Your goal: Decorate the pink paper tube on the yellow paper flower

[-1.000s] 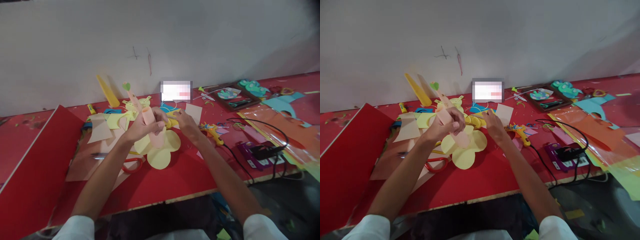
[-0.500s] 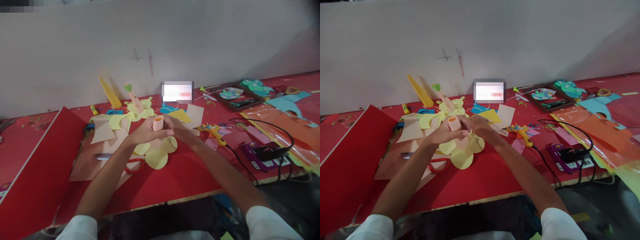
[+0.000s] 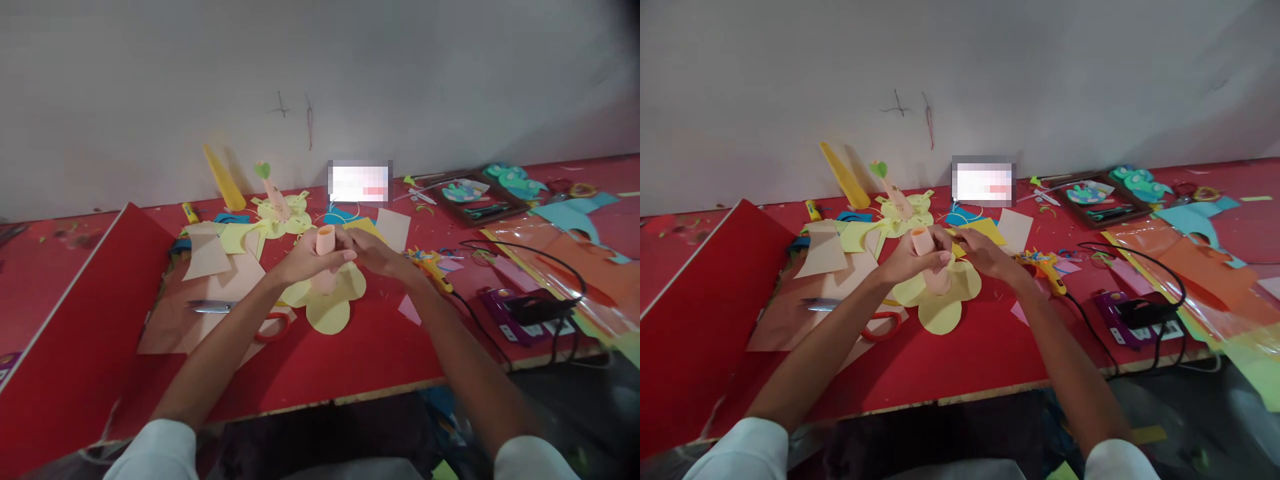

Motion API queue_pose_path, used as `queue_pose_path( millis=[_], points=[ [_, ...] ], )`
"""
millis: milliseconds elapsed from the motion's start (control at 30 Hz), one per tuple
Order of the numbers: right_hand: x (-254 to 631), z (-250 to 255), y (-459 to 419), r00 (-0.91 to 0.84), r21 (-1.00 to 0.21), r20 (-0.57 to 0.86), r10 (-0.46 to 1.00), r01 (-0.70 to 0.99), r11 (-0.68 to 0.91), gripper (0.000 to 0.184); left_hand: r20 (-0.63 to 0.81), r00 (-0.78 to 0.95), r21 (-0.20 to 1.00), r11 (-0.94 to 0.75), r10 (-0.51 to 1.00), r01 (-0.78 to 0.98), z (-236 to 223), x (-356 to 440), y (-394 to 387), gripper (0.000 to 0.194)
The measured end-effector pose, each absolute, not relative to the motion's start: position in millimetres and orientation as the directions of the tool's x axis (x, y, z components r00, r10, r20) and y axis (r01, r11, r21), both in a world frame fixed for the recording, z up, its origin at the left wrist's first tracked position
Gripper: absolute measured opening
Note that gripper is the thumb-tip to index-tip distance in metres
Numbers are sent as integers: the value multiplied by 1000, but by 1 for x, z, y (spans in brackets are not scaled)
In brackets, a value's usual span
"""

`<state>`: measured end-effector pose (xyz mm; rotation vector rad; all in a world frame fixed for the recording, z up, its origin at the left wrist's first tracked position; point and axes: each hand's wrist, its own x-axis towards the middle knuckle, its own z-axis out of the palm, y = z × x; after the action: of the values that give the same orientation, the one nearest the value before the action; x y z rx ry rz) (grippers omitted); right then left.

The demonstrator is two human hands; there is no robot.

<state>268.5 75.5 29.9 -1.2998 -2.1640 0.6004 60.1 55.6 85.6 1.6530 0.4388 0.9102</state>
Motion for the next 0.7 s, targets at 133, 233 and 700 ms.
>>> queue_pose_path(
  millis=[133,233,700],
  points=[
    [277,19,60,-225,-853,267,937,398,339,33,331,583,943,-286,742,-171,73,67,57,36],
    [275,8,50,-174,-877,284,943,351,329,31,346,571,938,-295,744,-183,68,68,59,36],
    [262,-5,35,-418,-703,195,887,571,424,12,329,566,944,-280,756,-176,72,72,56,37]
  ],
)
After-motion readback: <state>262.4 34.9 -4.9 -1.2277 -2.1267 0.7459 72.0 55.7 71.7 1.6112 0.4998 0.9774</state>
